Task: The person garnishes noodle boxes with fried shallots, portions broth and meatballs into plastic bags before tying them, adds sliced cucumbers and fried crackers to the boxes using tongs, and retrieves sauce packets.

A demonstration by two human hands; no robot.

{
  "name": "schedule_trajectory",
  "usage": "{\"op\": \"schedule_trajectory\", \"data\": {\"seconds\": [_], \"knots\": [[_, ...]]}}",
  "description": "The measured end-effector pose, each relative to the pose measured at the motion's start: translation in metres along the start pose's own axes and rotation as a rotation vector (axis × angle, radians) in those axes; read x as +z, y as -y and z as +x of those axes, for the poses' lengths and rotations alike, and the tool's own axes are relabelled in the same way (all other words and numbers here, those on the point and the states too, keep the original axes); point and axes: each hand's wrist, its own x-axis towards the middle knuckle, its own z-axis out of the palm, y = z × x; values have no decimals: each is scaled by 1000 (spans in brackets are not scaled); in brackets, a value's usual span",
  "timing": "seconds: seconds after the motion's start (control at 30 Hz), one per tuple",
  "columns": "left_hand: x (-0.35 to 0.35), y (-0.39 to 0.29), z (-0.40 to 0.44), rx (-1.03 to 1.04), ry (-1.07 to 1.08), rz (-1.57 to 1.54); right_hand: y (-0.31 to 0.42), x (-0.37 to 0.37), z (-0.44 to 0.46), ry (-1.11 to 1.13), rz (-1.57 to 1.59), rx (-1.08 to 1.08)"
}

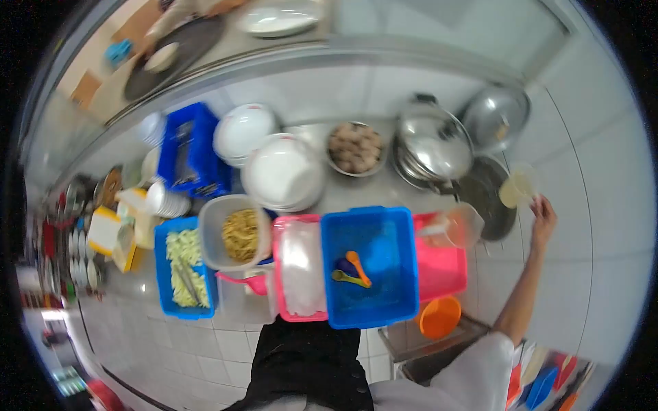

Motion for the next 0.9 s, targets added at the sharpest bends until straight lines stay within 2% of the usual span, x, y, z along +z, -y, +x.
{"op": "schedule_trajectory", "data": {"seconds": [0.07, 0.17, 0.2, 0.3, 0.37, 0.4, 0.43, 0.47, 0.5, 0.6, 0.67, 0.73, 0.83, 0.9], "knots": [[4, 27, 28, 88, 56, -192, 81, 10, -1, 13, -77, -58], [5, 31, 70, 331, 212, -625, 173, 39, -11, 61, 41, -164], [1, 20, 85, 213, 123, -532, 201, 55, -15, 66, 40, -194], [-33, 1, 142, -77, 107, -390, 289, 129, -37, 101, 212, -200], [-81, -23, 168, -154, 514, -921, 316, 185, -42, 151, 327, -185], [-83, -58, 144, 14, 127, -594, 344, 216, -52, 206, 371, -171], [-91, -88, 128, 96, -2, -466, 373, 249, -65, 259, 413, -153], [-105, -97, 133, 183, -12, -415, 387, 282, -70, 266, 470, -144], [-124, -108, 138, 156, 65, -580, 401, 314, -74, 272, 530, -136], [-154, -125, 132, 304, -74, -534, 461, 387, -95, 410, 574, -145], [-164, -131, 123, 239, -153, -504, 482, 426, -94, 452, 586, -167], [-169, -100, 125, 236, -212, -593, 497, 452, -96, 491, 595, -188], [-162, -57, 119, 154, -198, -627, 516, 484, -78, 500, 471, -233], [-152, -33, 112, -2, -173, -688, 530, 496, -70, 471, 422, -219]]}}
